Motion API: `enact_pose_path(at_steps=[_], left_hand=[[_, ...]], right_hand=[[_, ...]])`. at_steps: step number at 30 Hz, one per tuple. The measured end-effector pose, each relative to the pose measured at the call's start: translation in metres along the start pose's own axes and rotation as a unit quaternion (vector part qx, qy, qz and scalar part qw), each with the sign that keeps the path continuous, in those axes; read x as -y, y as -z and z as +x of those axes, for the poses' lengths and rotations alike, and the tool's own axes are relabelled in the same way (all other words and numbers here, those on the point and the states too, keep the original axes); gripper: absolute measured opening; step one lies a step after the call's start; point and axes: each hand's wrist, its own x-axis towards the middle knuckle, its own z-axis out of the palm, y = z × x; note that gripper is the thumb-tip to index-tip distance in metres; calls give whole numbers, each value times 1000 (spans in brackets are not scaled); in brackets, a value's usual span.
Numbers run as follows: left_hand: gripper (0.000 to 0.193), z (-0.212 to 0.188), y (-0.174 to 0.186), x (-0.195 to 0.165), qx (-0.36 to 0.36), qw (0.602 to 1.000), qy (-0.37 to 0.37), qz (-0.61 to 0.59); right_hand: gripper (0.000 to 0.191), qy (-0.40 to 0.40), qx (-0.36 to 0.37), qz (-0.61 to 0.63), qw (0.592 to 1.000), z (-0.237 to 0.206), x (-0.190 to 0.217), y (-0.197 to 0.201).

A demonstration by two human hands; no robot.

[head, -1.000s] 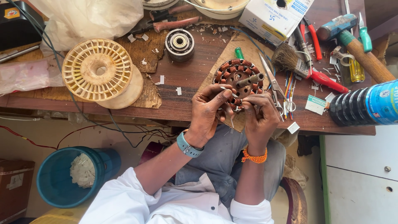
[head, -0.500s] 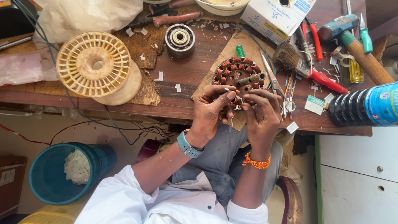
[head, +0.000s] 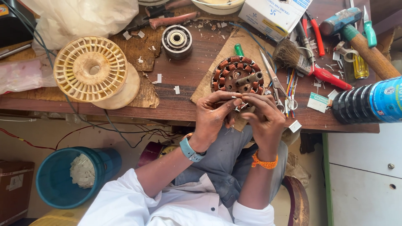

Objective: The person sits at a workbench and connects colored wires to the terminals of a motor stator. They strip wire ends, twist them onto the stator leads, and secure the connections with white tape. The person handles the stator, wires, scissors, and tape throughout the clip.

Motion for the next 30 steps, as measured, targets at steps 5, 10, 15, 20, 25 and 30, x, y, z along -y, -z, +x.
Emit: enact_pose_path(at_steps=[5, 10, 15, 20, 25, 30], left_hand=[[15, -8, -2, -8, 0, 1000, -8, 6], [15, -13, -6, -7, 25, 996, -64, 65], [14, -15, -16, -7, 50, 989, -75, 117], [16, -10, -12, -10, 39, 996, -43, 67], [20, -10, 1, -10, 26, 1000, 5, 15], [16, -24, 1, -23, 30, 997, -34, 67]], right_hand=[[13, -24, 1, -13, 1000, -3, 11, 0], [13, -18, -10, -17, 1000, -6, 11, 1], [15, -21, 3, 28, 999, -4, 5, 15], [15, -55, -13, 54, 997, -6, -2, 11], [17, -61, -24, 62, 996, -11, -4, 3], [17, -27, -3, 69, 997, -19, 8, 3]])
